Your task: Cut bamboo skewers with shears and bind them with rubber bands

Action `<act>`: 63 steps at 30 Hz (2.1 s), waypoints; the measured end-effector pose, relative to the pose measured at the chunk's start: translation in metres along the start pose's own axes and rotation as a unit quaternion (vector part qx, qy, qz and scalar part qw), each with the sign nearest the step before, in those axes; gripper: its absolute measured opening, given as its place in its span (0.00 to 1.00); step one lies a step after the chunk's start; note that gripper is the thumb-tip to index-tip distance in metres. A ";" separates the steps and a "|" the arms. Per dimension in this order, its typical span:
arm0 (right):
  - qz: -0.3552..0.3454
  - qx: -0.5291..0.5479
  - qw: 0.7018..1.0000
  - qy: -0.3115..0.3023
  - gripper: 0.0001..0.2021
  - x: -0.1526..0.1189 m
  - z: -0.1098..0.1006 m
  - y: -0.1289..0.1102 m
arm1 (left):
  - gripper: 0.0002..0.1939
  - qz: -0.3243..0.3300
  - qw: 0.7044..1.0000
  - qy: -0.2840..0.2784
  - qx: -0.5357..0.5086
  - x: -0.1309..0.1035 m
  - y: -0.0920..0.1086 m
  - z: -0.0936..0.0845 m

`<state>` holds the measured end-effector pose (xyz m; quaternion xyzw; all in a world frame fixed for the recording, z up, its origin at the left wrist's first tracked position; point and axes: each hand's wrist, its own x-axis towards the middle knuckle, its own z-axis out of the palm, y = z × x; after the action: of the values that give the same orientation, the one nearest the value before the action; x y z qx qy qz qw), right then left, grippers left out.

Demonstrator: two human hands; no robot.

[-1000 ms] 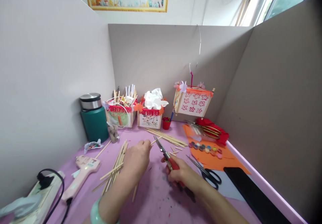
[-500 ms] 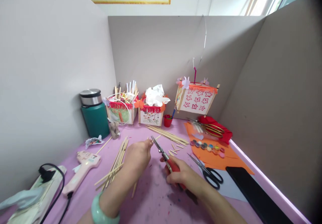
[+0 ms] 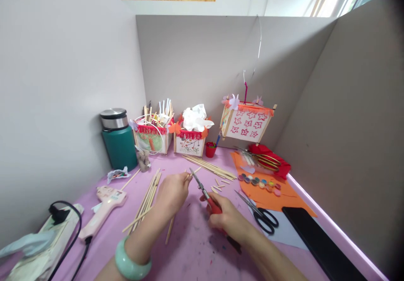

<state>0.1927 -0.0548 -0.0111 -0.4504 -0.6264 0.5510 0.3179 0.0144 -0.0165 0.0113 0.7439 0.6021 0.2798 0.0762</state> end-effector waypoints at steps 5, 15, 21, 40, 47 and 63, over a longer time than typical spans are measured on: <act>0.009 0.037 0.999 -0.016 0.21 0.003 -0.003 0.007 | 0.12 -0.001 0.999 0.016 0.043 -0.002 0.005 0.001; 0.031 0.101 0.992 -0.075 0.21 0.001 -0.011 0.008 | 0.20 -0.035 0.996 -0.068 -0.056 0.008 -0.009 -0.006; 0.032 0.079 0.994 -0.064 0.16 -0.003 -0.008 0.005 | 0.22 -0.051 0.988 -0.098 -0.106 0.012 -0.017 -0.004; 0.034 0.050 0.997 -0.054 0.21 0.001 -0.008 0.007 | 0.19 -0.047 0.993 -0.067 -0.089 0.008 -0.011 -0.003; 0.024 0.072 0.994 -0.081 0.15 -0.002 -0.010 0.003 | 0.21 -0.096 0.961 -0.174 -0.194 0.012 -0.022 -0.003; 0.034 0.027 0.998 -0.039 0.24 0.007 -0.004 0.010 | 0.14 -0.041 0.993 -0.062 -0.089 0.007 -0.006 -0.007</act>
<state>0.1954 -0.0468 -0.0203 -0.4409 -0.6073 0.5956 0.2865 0.0069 -0.0102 0.0164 0.7250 0.5989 0.2819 0.1906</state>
